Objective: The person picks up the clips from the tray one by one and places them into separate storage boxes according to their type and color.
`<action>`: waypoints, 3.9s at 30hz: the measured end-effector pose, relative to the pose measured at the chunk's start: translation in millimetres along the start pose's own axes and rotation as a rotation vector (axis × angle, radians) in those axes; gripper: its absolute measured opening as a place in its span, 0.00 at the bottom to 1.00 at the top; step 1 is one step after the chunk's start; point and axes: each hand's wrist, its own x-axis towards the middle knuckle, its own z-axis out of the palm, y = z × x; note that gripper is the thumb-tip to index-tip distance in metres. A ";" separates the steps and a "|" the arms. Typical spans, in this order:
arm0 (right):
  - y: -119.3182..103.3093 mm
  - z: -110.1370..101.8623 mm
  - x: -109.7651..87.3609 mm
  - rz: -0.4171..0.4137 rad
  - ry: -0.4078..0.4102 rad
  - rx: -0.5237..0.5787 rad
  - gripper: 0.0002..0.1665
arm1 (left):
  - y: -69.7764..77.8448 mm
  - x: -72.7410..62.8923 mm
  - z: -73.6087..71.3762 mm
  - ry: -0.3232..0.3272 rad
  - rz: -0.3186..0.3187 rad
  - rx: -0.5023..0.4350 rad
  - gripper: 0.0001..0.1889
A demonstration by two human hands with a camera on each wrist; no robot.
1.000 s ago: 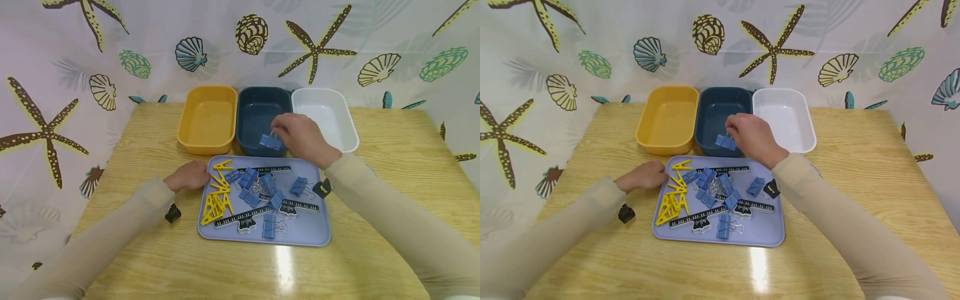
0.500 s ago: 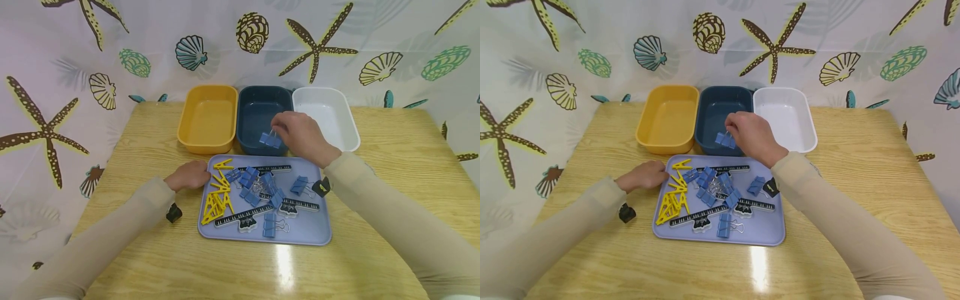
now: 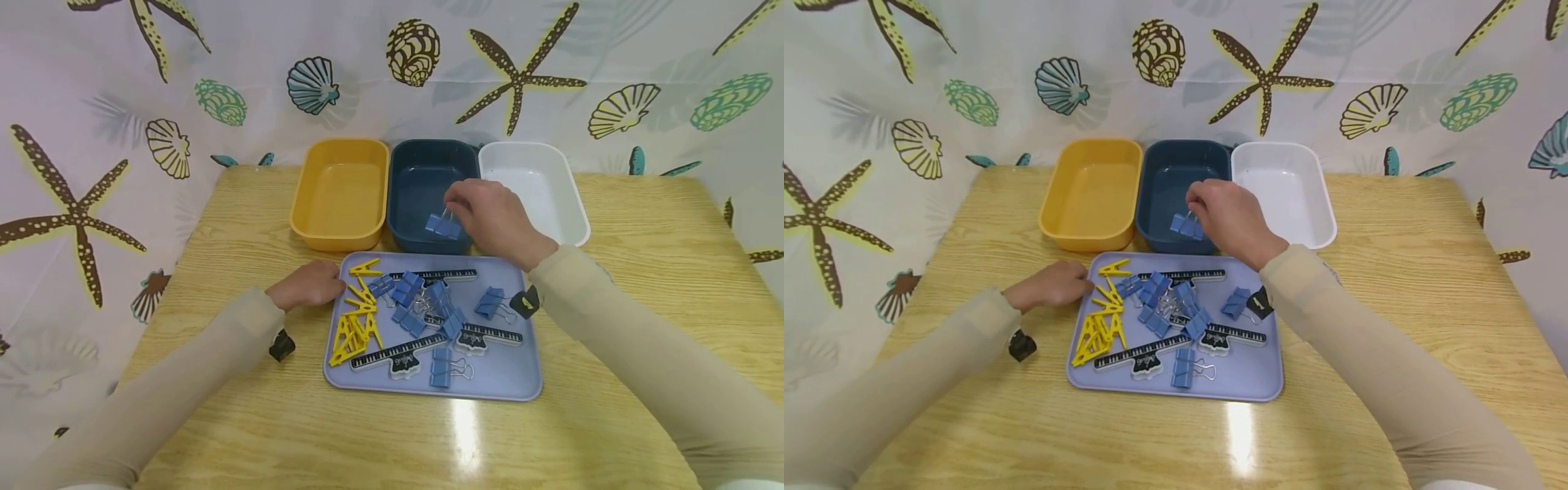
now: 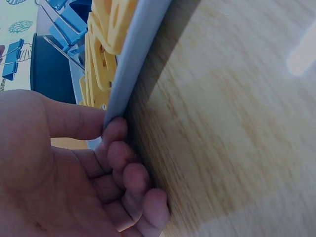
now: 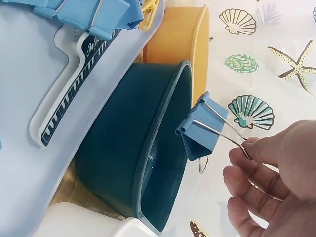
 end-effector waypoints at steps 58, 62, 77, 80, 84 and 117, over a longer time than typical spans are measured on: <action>0.0 19.8 28.6 0.037 -0.135 -0.057 0.11 | -8.9 2.3 3.1 0.039 0.066 0.008 0.17; 1.0 22.1 29.6 0.022 -0.126 -0.054 0.11 | -8.7 2.0 3.1 0.040 0.067 0.005 0.17; 4.9 32.8 32.9 0.046 -0.137 -0.062 0.12 | -10.1 2.5 5.9 0.050 0.047 0.001 0.18; 5.9 36.0 33.6 0.049 -0.144 -0.067 0.12 | -10.6 3.0 5.8 0.051 0.045 0.007 0.19; 7.4 40.0 34.5 0.049 -0.151 -0.070 0.12 | -10.7 3.2 5.9 0.045 0.042 0.004 0.20; 4.7 59.2 41.1 0.047 -0.211 -0.107 0.13 | -14.0 3.3 6.6 0.054 0.038 0.017 0.17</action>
